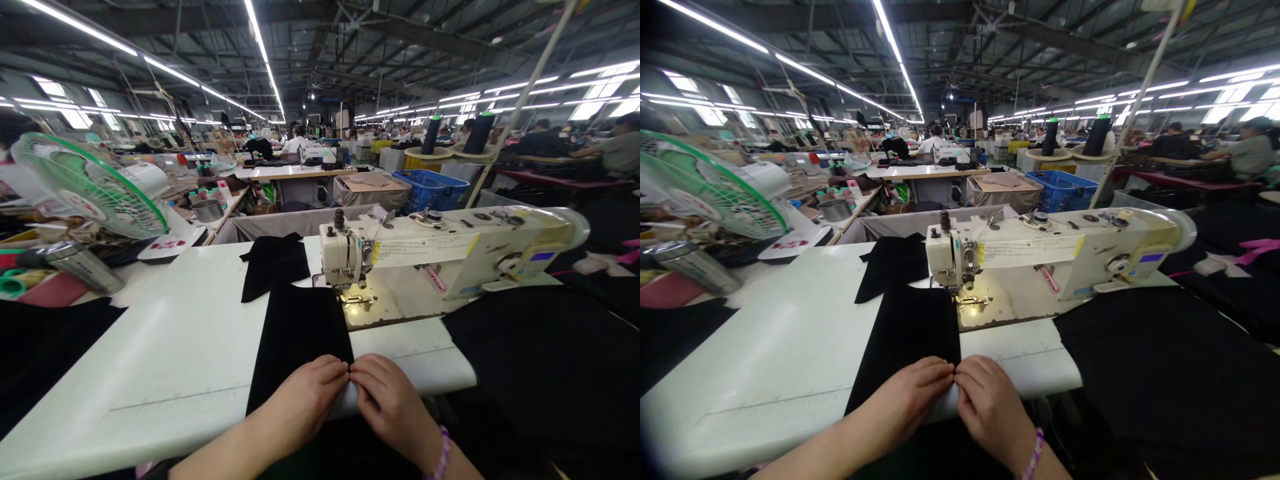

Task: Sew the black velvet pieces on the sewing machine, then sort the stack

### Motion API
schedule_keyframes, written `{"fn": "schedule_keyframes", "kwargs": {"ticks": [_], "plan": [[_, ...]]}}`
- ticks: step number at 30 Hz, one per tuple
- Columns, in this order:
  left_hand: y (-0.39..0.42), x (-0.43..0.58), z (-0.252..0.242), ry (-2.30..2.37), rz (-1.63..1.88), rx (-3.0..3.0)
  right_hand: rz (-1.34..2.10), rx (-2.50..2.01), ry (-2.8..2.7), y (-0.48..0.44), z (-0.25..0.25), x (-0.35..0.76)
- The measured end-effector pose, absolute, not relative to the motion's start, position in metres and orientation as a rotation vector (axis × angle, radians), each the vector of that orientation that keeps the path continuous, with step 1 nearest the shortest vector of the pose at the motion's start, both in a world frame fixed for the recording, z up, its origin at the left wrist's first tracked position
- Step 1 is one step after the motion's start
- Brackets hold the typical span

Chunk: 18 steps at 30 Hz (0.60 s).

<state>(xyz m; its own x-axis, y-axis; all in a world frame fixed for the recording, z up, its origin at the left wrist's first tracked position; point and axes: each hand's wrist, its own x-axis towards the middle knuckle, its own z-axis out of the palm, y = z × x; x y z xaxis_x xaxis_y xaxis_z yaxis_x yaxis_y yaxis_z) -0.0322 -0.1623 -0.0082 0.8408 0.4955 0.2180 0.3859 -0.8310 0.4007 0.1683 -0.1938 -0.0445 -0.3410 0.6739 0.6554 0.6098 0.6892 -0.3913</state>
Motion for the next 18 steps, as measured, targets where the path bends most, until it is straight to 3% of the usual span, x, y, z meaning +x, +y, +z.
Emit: {"fn": "schedule_keyframes", "kwargs": {"ticks": [7,13,18], "plan": [[-0.119,-0.032,-0.012,0.605,0.484,2.85,0.052,-1.22,-2.031,-0.18,-0.028,0.187],[-0.088,-0.034,-0.011,0.579,0.556,2.837,-0.316,-1.979,-1.667,-0.207,-0.019,0.32],[-0.064,-0.033,-0.009,0.606,0.559,2.843,-0.113,-2.301,-1.676,-0.229,-0.044,0.384]]}}
